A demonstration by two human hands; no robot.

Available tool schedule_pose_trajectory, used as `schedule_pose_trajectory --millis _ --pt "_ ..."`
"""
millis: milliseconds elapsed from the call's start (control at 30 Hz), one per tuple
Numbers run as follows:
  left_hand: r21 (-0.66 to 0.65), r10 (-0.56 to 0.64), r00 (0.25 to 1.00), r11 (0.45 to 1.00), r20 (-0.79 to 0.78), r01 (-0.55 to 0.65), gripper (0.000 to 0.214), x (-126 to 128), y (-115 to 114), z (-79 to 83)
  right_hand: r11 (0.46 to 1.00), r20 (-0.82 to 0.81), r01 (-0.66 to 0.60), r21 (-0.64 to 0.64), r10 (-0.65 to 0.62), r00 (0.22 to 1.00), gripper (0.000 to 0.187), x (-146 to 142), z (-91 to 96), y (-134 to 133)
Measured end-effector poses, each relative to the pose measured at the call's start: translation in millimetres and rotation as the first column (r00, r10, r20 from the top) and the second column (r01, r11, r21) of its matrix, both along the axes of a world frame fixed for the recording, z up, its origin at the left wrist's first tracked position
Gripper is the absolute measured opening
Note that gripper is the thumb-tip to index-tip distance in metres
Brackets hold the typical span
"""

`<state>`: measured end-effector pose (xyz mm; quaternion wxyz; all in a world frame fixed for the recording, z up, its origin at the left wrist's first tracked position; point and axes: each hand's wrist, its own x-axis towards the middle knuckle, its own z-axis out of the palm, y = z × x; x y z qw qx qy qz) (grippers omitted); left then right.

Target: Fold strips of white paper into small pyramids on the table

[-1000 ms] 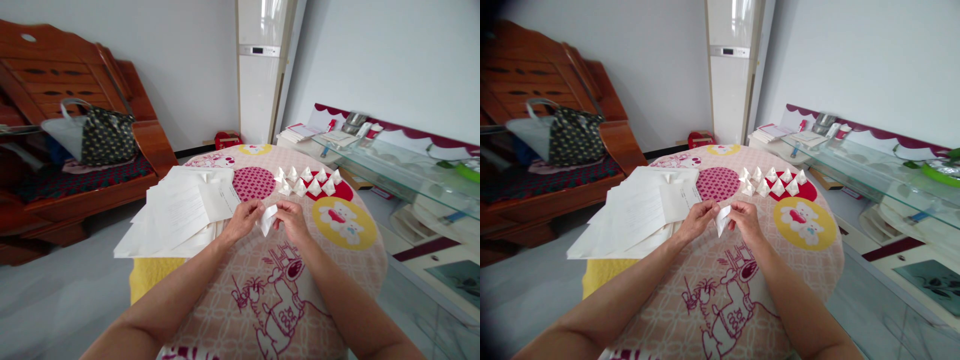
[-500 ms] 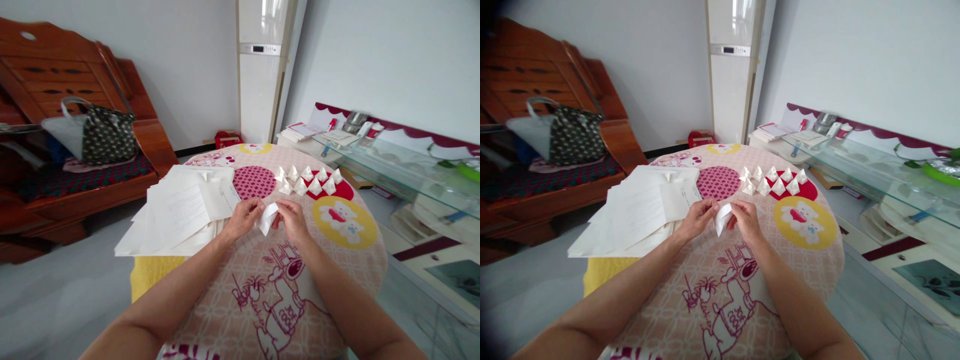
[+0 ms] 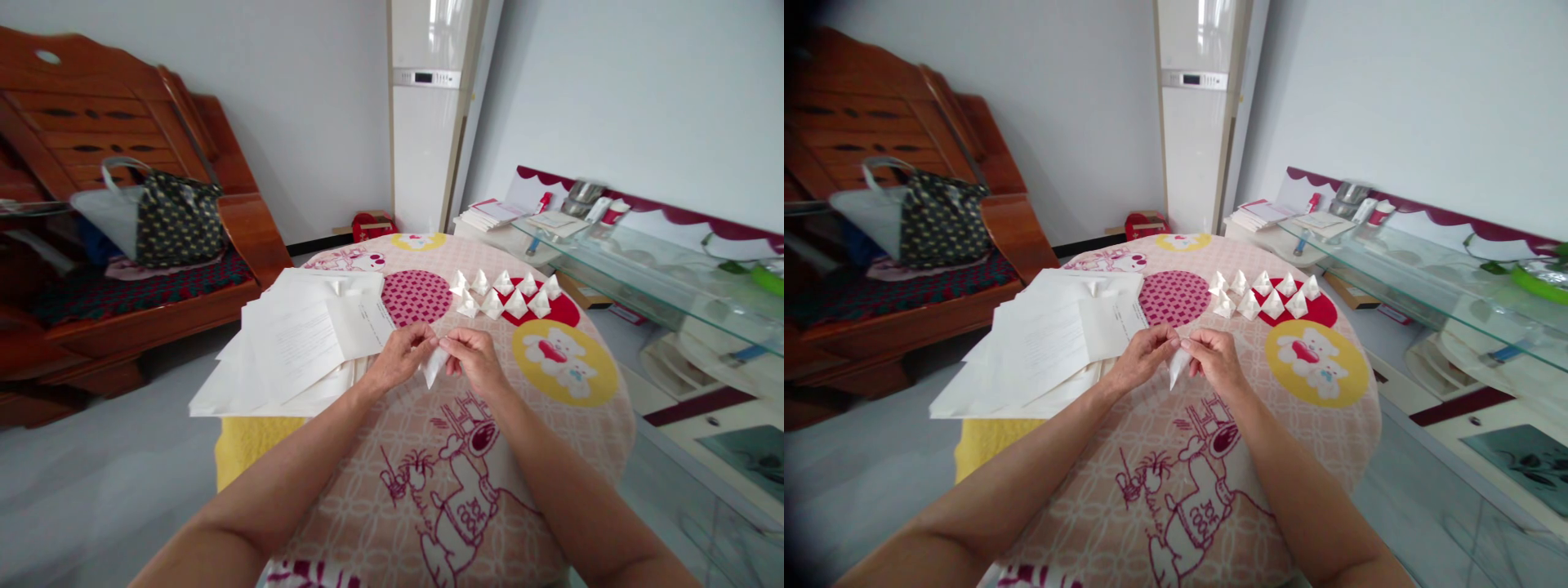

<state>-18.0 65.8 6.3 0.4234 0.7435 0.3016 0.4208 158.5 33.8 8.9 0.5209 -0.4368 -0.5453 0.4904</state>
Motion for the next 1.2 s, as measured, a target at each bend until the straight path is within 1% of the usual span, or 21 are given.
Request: schedule_pose_trajectory --millis 100,200,333,433,533,667,800,933,1100,1200 --pt "-0.057 -0.027 0.999 0.998 0.029 0.028 0.048 0.8 0.7 0.0 1.0 -0.013 -0.009 -0.017 0.009 1.0 0.033 -0.6 -2.0 0.0" --pt "-0.179 -0.058 0.99 0.981 0.126 0.081 0.048 2.7 0.1 -0.9 1.0 -0.026 -0.004 -0.027 0.003 1.0 0.036 -1.3 -2.1 0.0" --pt "-0.317 -0.093 0.958 0.931 0.272 0.181 0.045 5.1 -1.8 -2.4 0.998 -0.034 0.037 -0.049 -0.039 0.999 0.036 -1.3 0.8 -1.1" --pt "-0.394 -0.151 0.933 0.876 0.327 0.28 0.047 5.7 -2.4 -3.2 0.997 -0.037 0.031 -0.074 -0.033 0.999 0.037 -0.8 2.9 -2.2" --pt "-0.44 -0.179 0.914 0.832 0.363 0.338 0.047 5.3 -2.8 -3.2 0.996 -0.031 0.026 -0.082 -0.029 0.999 0.038 -1.0 3.5 -2.3" --pt "-0.486 -0.171 0.896 0.79 0.41 0.374 0.049 4.2 -3.4 -2.0 0.996 -0.03 0.067 -0.052 -0.068 0.997 0.036 -2.3 3.7 -0.9" --pt "-0.53 -0.155 0.886 0.751 0.438 0.394 0.064 3.8 -2.7 -2.6 0.994 -0.038 0.1 -0.032 -0.101 0.994 0.032 -3.7 4.7 -0.3" --pt "-0.542 -0.149 0.888 0.744 0.436 0.391 0.074 4.7 -0.3 -6.3 0.995 -0.046 0.098 -0.036 -0.1 0.994 0.03 -3.1 3.5 0.2" --pt "-0.561 -0.168 0.894 0.727 0.416 0.397 0.075 1.8 4.0 -8.6 0.994 -0.063 0.09 -0.055 -0.094 0.994 0.031 1.5 1.3 3.6" --pt "-0.551 -0.123 0.905 0.757 0.406 0.35 0.066 -1.6 6.3 -7.1 0.991 -0.083 0.114 -0.065 -0.119 0.989 0.032 3.8 1.1 5.3"
